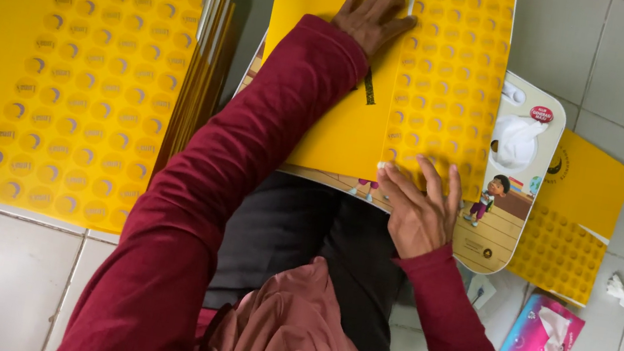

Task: Applying adhesive to the edges of cardboard folders and folding them to assemble the final product.

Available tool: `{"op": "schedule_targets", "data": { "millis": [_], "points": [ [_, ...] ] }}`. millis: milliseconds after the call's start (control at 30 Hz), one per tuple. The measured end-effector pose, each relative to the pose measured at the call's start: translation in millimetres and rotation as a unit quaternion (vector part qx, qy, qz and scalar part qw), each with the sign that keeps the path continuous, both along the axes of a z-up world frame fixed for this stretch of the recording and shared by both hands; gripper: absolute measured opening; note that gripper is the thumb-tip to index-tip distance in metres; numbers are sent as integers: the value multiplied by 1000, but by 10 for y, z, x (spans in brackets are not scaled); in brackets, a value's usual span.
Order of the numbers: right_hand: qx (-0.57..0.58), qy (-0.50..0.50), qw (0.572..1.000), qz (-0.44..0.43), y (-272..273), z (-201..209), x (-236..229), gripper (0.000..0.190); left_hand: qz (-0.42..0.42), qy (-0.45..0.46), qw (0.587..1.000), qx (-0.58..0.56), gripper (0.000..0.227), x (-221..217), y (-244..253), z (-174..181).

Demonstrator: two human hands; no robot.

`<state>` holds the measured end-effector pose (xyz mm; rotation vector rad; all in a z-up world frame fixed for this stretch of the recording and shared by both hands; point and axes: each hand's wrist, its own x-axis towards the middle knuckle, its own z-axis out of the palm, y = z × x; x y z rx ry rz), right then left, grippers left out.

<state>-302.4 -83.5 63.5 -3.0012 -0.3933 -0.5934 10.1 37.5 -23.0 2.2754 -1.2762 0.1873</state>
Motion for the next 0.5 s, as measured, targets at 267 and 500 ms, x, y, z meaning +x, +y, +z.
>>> {"op": "schedule_targets", "data": {
  "millis": [267, 500],
  "points": [
    [-28, -7, 999, 14, -83, -39, 478, 37, -11, 4, 1000, 8, 68, 8, 15, 33],
    [-41, 2, 999, 11, -241, -173, 862, 43, -1, 4, 1000, 31, 82, 50, -44, 4]
  ]
}}
